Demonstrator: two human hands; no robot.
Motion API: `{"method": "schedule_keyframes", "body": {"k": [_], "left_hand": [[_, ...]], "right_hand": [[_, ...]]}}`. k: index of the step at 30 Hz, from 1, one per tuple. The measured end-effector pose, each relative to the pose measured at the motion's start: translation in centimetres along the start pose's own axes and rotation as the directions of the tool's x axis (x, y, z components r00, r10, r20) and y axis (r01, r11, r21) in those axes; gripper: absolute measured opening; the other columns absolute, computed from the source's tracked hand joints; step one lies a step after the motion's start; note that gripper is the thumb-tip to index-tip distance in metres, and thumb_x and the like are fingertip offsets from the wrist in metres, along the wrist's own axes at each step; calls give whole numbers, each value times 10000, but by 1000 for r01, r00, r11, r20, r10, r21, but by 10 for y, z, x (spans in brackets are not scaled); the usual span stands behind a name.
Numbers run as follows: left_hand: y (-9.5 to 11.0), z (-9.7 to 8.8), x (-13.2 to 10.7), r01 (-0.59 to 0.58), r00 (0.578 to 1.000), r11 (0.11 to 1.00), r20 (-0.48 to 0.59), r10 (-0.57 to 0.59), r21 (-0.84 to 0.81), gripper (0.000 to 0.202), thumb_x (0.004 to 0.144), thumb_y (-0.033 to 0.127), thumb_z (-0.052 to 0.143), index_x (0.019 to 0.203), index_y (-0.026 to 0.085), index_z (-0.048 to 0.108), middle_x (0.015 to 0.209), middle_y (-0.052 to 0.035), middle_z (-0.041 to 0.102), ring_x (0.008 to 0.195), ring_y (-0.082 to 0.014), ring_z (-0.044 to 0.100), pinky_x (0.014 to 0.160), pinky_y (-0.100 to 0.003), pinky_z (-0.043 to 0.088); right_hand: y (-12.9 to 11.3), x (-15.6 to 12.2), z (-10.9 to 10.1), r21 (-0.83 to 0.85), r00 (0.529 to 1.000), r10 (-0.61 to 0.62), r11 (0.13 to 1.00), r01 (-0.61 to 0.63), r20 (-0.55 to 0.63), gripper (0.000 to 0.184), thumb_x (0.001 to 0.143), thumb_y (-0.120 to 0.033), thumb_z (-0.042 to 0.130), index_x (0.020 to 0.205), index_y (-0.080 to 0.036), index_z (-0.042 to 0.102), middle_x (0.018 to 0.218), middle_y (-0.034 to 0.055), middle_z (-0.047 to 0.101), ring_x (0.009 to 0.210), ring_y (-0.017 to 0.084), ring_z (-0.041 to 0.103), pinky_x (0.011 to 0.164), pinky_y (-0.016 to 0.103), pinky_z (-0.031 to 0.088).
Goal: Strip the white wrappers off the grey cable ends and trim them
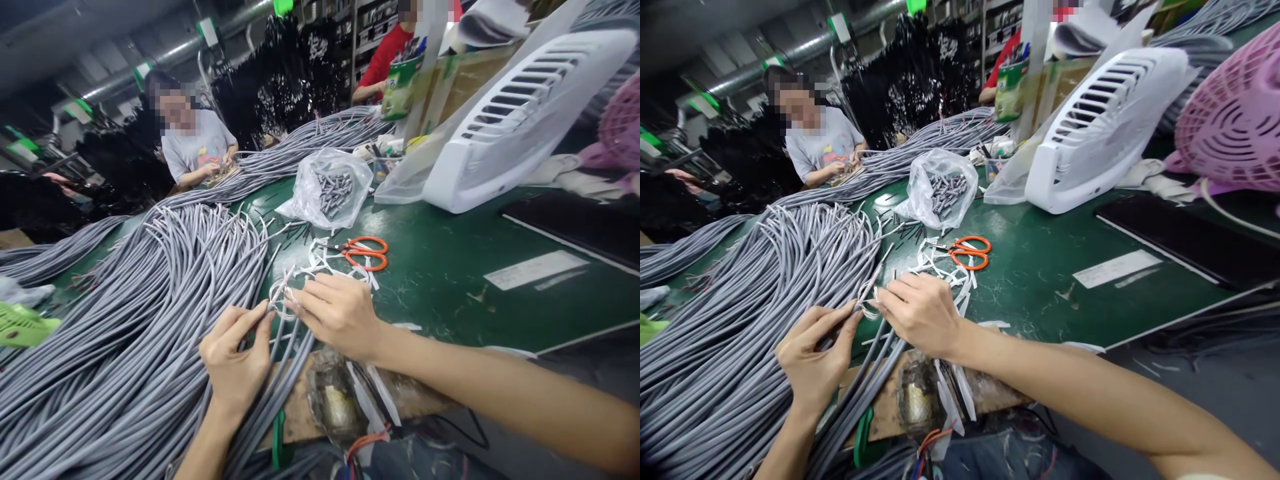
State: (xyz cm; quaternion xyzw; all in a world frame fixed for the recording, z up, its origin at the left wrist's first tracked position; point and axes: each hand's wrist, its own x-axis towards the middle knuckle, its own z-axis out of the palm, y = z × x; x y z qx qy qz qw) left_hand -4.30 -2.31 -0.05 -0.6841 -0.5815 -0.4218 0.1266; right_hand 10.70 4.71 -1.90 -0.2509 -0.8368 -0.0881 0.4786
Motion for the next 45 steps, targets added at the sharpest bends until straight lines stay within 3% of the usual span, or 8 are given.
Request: {"method": "schedule_keyframes", "body": {"k": [11, 15, 19, 22, 25, 29, 36, 45], "left_hand": [[0, 3, -1, -99, 995, 994, 8, 98, 46, 184, 737, 90, 625, 872, 189, 701, 634, 5, 621, 519, -87, 548, 546, -205, 437], [0, 5, -2, -74, 997, 997, 26, 74, 25, 166, 746, 111, 617, 861, 193, 705, 628, 6, 621, 511, -86, 546, 529, -204, 435], [3, 7, -2, -32, 998, 998, 59, 35, -47, 141, 756, 136, 604, 842, 181, 706, 564, 20, 570, 448, -71, 482, 468, -195, 407], [4, 7, -3, -1, 998, 998, 63, 5, -66, 140, 758, 148, 599, 844, 178, 704, 570, 17, 577, 449, -72, 480, 462, -197, 400], [3, 7, -4, 72, 994, 994, 84, -65, -87, 144, 758, 177, 601, 869, 185, 693, 590, 13, 599, 471, -84, 506, 474, -202, 412], [1, 8, -4, 197, 976, 968, 130, -177, -156, 135, 758, 206, 602, 884, 186, 647, 632, 12, 616, 523, -102, 550, 494, -201, 427], [-1, 10, -1, 239, 941, 946, 293, -170, -219, 120, 807, 190, 514, 886, 189, 605, 694, -2, 550, 583, -106, 518, 485, -189, 392], [-2, 12, -1, 332, 918, 904, 310, -245, -269, 138, 784, 198, 534, 906, 183, 596, 676, 12, 536, 548, -94, 480, 480, -186, 364]], "right_hand": [[1, 0, -3, -61, 998, -61, 996, 62, 11, 228, 867, -181, 485, 692, -159, 630, 570, 1, 586, 596, 130, 436, 567, 292, 236], [0, -3, 4, 108, 996, 63, 992, -69, 60, 273, 880, -204, 458, 672, -152, 627, 583, 17, 599, 589, 126, 476, 547, 273, 269], [-2, -3, 11, 508, 911, 319, 758, -410, 260, 278, 874, -249, 467, 689, -141, 644, 596, 9, 620, 514, 91, 487, 526, 215, 334], [-1, 0, 12, 581, 827, 410, 588, -562, 385, 331, 858, -305, 469, 624, -131, 625, 521, -9, 555, 445, 75, 407, 460, 206, 294], [1, 2, 10, 598, 804, 440, 540, -592, 399, 358, 843, -333, 462, 581, -126, 593, 515, -6, 510, 452, 75, 377, 442, 207, 269], [1, 2, 8, 606, 821, 425, 556, -570, 382, 342, 844, -324, 455, 603, -124, 590, 524, -3, 502, 466, 79, 374, 455, 208, 278], [0, 3, 6, 573, 851, 398, 630, -525, 342, 351, 865, -316, 429, 580, -145, 542, 512, -16, 452, 488, 86, 370, 477, 207, 292], [1, 5, 5, 570, 852, 396, 634, -523, 342, 345, 857, -290, 419, 539, -161, 449, 499, -41, 369, 478, 72, 335, 468, 206, 260]]}}
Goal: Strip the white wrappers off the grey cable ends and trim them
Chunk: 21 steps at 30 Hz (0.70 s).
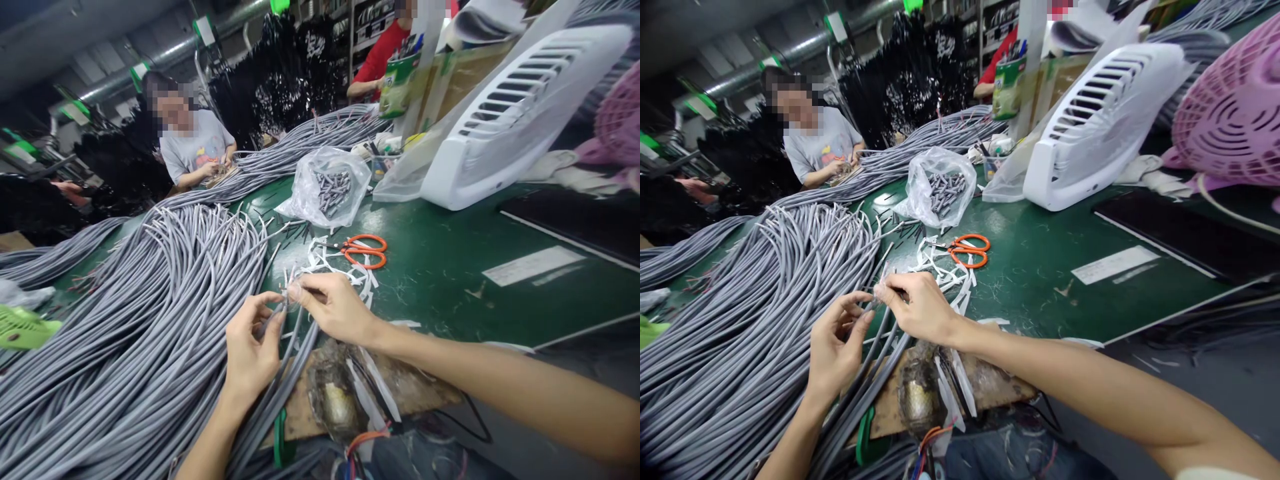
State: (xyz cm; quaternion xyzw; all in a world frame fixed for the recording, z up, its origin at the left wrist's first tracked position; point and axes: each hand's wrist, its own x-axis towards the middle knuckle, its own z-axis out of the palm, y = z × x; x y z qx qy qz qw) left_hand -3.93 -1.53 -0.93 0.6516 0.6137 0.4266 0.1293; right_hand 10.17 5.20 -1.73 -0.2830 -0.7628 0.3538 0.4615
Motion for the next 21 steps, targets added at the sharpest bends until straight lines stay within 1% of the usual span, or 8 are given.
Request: {"method": "schedule_keyframes", "body": {"k": [4, 8, 11, 13, 15, 17, 19, 21], "left_hand": [[-1, -3, 2, -3, 998, 1000, 57, 3, -3, 150, 801, 201, 514, 920, 184, 605, 688, 4, 522, 579, -106, 482, 495, -195, 363], [-1, -3, 3, -61, 969, 998, 243, 56, 12, 208, 836, 168, 452, 918, 205, 640, 703, -5, 488, 617, -119, 476, 540, -216, 374], [-2, 1, 1, -105, 920, 994, 377, 109, -33, 286, 840, 127, 410, 792, 222, 676, 690, -7, 459, 642, -122, 493, 582, -228, 391], [-3, 2, 1, -7, 923, 984, 376, 75, -179, 253, 858, 163, 407, 751, 207, 631, 644, 12, 452, 550, -97, 485, 519, -210, 395], [-5, 1, 1, 144, 951, 915, 309, -22, -376, 174, 876, 235, 422, 747, 196, 533, 580, 43, 454, 424, -68, 454, 414, -179, 373], [-6, -1, 2, 223, 966, 808, 235, -107, -546, 147, 865, 291, 471, 752, 203, 432, 571, 66, 486, 346, -49, 446, 334, -149, 341], [-5, -3, 3, 248, 966, 727, 219, -137, -640, 185, 840, 312, 524, 785, 216, 376, 626, 73, 535, 321, -41, 470, 298, -128, 337], [-4, -3, 4, 276, 958, 677, 255, -134, -682, 213, 831, 319, 544, 832, 232, 349, 644, 86, 553, 295, -38, 473, 278, -114, 335]], "right_hand": [[0, -1, 2, 28, 1000, 24, 999, -24, -4, 340, 851, -285, 427, 533, -165, 431, 491, -45, 352, 474, 72, 327, 469, 211, 257], [5, 9, -8, 146, 989, 107, 985, -91, -101, 318, 841, -340, 454, 571, -171, 459, 507, -41, 394, 469, 73, 340, 460, 213, 268], [12, 22, -23, 385, 895, 277, 913, -132, -349, 338, 810, -449, 499, 604, -189, 429, 506, -68, 337, 423, 57, 271, 404, 205, 220], [14, 28, -29, 540, 825, 400, 830, -141, -399, 339, 764, -470, 556, 618, -197, 418, 501, -90, 282, 396, 45, 214, 374, 199, 185], [13, 29, -28, 647, 826, 465, 744, -168, -319, 316, 692, -451, 638, 672, -192, 457, 521, -95, 335, 396, 35, 245, 370, 185, 214], [10, 26, -21, 717, 874, 466, 656, -237, -137, 368, 606, -419, 716, 795, -186, 503, 601, -75, 469, 446, 36, 370, 411, 170, 304], [6, 20, -10, 748, 909, 404, 570, -339, 104, 525, 528, -365, 775, 940, -190, 501, 728, -36, 577, 574, 63, 513, 513, 177, 406], [3, 14, -1, 747, 905, 324, 519, -414, 277, 654, 481, -286, 807, 1038, -196, 477, 824, -7, 627, 718, 100, 593, 642, 212, 464]]}}
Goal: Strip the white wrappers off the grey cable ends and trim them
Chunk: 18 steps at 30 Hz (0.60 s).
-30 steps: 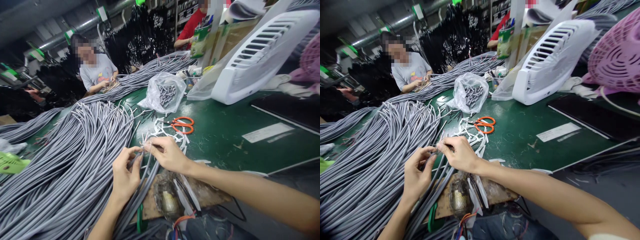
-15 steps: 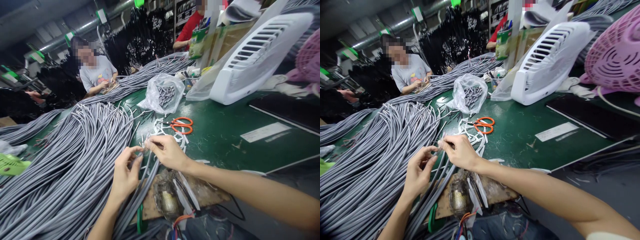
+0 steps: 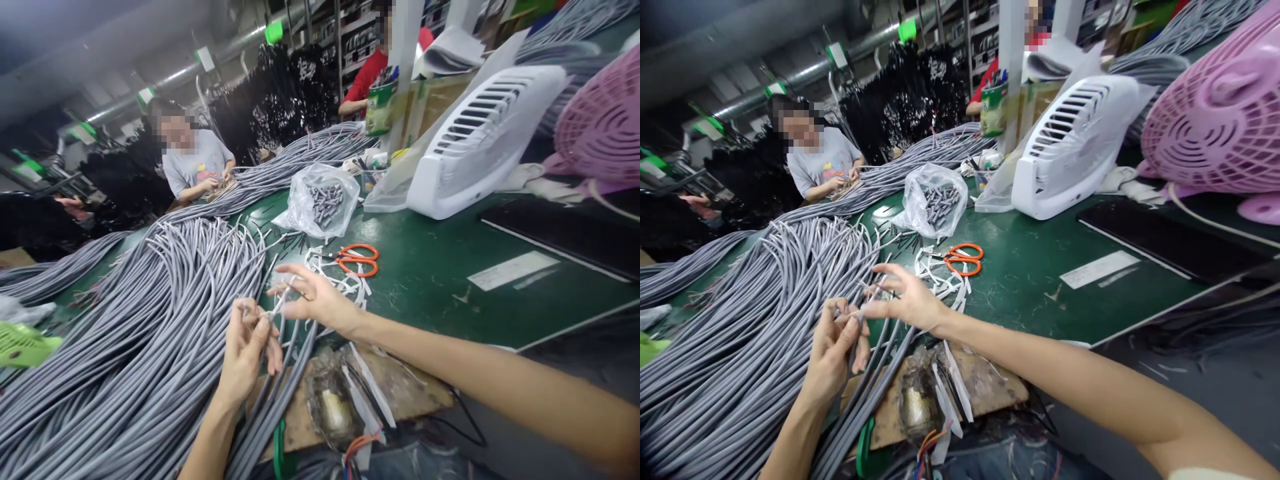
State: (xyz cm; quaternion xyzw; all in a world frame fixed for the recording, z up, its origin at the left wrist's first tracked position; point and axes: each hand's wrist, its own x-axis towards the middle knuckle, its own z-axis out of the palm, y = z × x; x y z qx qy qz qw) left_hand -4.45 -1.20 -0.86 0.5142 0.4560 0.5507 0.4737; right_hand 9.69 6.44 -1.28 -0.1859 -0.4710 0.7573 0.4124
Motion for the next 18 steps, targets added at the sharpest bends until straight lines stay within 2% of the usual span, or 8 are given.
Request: {"method": "schedule_keyframes", "body": {"k": [1, 3, 8, 10, 12, 15, 17, 18], "left_hand": [[0, 0, 0, 13, 1000, 1000, 15, -13, -15, 216, 834, 320, 542, 849, 237, 343, 633, 93, 554, 284, -38, 470, 274, -108, 335], [0, 1, 0, 25, 999, 999, 22, -24, -25, 214, 836, 321, 540, 862, 236, 345, 622, 95, 558, 267, -31, 456, 267, -97, 322], [-2, 4, 0, 55, 997, 999, -45, -55, -3, 275, 780, 348, 610, 947, 211, 439, 603, 88, 528, 271, -1, 394, 273, -85, 264], [-3, 6, 1, 73, 992, 997, -108, -71, 19, 358, 725, 347, 670, 998, 187, 503, 592, 88, 492, 301, 16, 360, 296, -82, 255], [-3, 9, 2, 109, 980, 994, -170, -103, 27, 393, 677, 355, 711, 980, 147, 570, 577, 81, 468, 327, 28, 318, 313, -83, 237], [-3, 12, 6, 133, 958, 990, -251, -138, -36, 385, 631, 397, 733, 865, 108, 632, 516, 81, 425, 330, 31, 266, 313, -89, 190], [-3, 12, 8, 131, 945, 986, -288, -155, -104, 385, 594, 404, 756, 809, 106, 642, 493, 84, 410, 322, 31, 262, 309, -92, 171], [-3, 11, 9, 136, 941, 981, -291, -170, -136, 384, 577, 402, 767, 787, 107, 642, 489, 83, 413, 313, 31, 268, 305, -95, 163]], "right_hand": [[3, -1, 2, 5, 999, 17, 1000, -18, 49, 691, 477, -255, 810, 1075, -197, 468, 850, 2, 641, 769, 115, 611, 692, 232, 475], [8, -2, 4, 3, 998, 12, 1000, -12, 67, 701, 502, -230, 798, 1119, -194, 465, 846, 7, 660, 796, 129, 633, 741, 263, 485], [9, -1, 5, -77, 993, -36, 997, 27, -112, 527, 484, -246, 802, 938, -162, 548, 595, -48, 625, 571, 118, 622, 631, 259, 507], [10, -4, 6, -132, 984, -79, 990, 58, -163, 492, 495, -233, 796, 910, -168, 541, 581, -48, 622, 544, 114, 611, 575, 235, 492], [12, -8, 8, -220, 971, -167, 967, 127, -171, 460, 548, -206, 762, 943, -178, 529, 608, -38, 636, 499, 93, 576, 491, 199, 442], [13, -13, 10, -359, 950, -284, 907, 221, -132, 393, 625, -165, 687, 980, -184, 519, 623, -33, 647, 364, 32, 391, 365, 172, 280], [13, -14, 11, -394, 945, -308, 886, 244, -108, 368, 647, -152, 655, 985, -185, 515, 619, -33, 647, 338, 19, 298, 345, 179, 216], [12, -14, 11, -391, 946, -306, 887, 244, -103, 370, 648, -151, 650, 989, -186, 510, 620, -34, 646, 340, 20, 304, 347, 178, 220]]}}
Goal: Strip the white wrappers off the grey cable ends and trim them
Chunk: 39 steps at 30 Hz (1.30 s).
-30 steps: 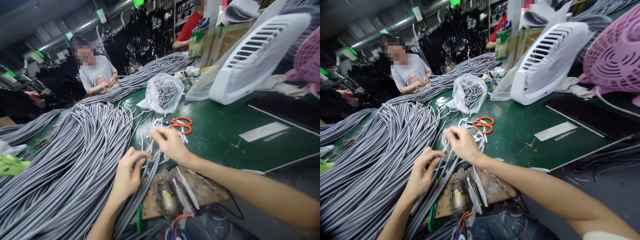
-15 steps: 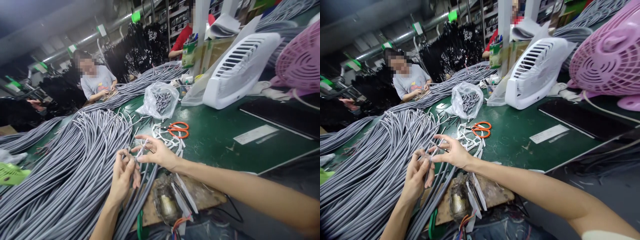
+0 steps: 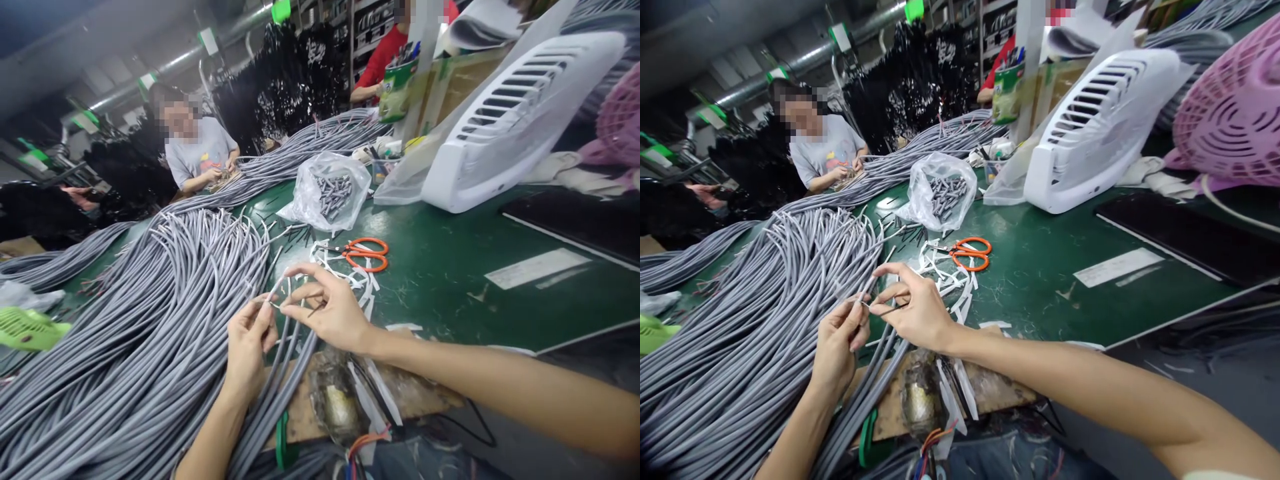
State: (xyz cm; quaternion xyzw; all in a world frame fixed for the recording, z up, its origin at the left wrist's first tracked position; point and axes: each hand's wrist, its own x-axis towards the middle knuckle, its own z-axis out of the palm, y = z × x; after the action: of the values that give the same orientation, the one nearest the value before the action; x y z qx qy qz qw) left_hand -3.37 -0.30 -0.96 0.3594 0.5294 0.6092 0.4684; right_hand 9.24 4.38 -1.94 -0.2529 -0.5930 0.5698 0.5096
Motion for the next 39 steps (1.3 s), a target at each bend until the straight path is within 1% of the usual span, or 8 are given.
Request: {"method": "schedule_keyframes", "body": {"k": [9, 15, 23, 25, 28, 32, 37, 39], "left_hand": [[5, -10, 0, 180, 977, 974, 141, -161, -134, 333, 569, 380, 770, 758, 132, 654, 478, 74, 462, 248, 43, 215, 275, -106, 105], [5, -8, 2, -3, 1000, 999, 0, 3, -50, 300, 547, 270, 764, 796, 121, 691, 521, 46, 485, 344, 21, 309, 322, -97, 188], [-7, -14, 1, -253, 967, 886, 118, 224, 388, 261, 692, 278, 653, 916, 158, 710, 681, -10, 560, 461, -56, 425, 363, -159, 337], [-8, -12, -1, -357, 932, 766, 156, 326, 535, 210, 707, 240, 633, 889, 181, 722, 739, -33, 599, 551, -98, 503, 416, -176, 394], [-7, -9, -4, -476, 860, 590, 204, 468, 653, 195, 701, 179, 626, 857, 218, 736, 713, -33, 621, 626, -135, 554, 499, -198, 438], [-6, -5, -6, -513, 811, 510, 195, 551, 691, 188, 726, 183, 623, 870, 230, 736, 678, -21, 629, 583, -131, 551, 566, -222, 434], [-6, -6, -6, -373, 888, 676, 34, 459, 635, 209, 805, 296, 555, 870, 185, 720, 529, 0, 593, 486, -134, 541, 510, -223, 433], [-7, -5, -8, -339, 904, 724, -5, 427, 600, 240, 817, 333, 536, 877, 174, 705, 508, 3, 603, 454, -138, 555, 490, -226, 450]], "right_hand": [[7, 13, -4, 30, 984, 169, 985, -167, -59, 331, 624, -191, 645, 902, -199, 465, 660, -33, 619, 584, 109, 610, 546, 206, 454], [1, 10, -11, -354, 949, -195, 930, 99, -249, 226, 730, -290, 604, 912, -195, 508, 652, -51, 528, 466, 59, 435, 455, 184, 360], [7, 5, -8, -516, 957, -268, 808, 284, 107, 213, 753, -223, 621, 951, -161, 666, 542, -39, 567, 482, 81, 481, 513, 197, 370], [10, 4, -7, -520, 920, -361, 762, 387, 154, 144, 783, -161, 554, 839, -160, 687, 591, -9, 621, 512, 85, 514, 523, 195, 375], [11, -3, -6, -507, 783, -545, 605, 614, 298, 240, 812, -108, 444, 758, -162, 671, 606, 12, 637, 521, 90, 528, 498, 202, 355], [5, -11, -6, -448, 639, -631, 462, 765, 440, 256, 838, -131, 405, 739, -193, 633, 568, -3, 613, 471, 92, 505, 465, 226, 330], [3, -10, -7, -585, 872, -468, 670, 457, 144, 134, 865, -271, 488, 918, -176, 567, 817, 52, 669, 652, 124, 608, 543, 225, 394], [6, -8, -6, -633, 915, -365, 671, 386, 170, 209, 856, -293, 510, 1008, -152, 537, 901, 76, 677, 712, 151, 633, 552, 233, 392]]}}
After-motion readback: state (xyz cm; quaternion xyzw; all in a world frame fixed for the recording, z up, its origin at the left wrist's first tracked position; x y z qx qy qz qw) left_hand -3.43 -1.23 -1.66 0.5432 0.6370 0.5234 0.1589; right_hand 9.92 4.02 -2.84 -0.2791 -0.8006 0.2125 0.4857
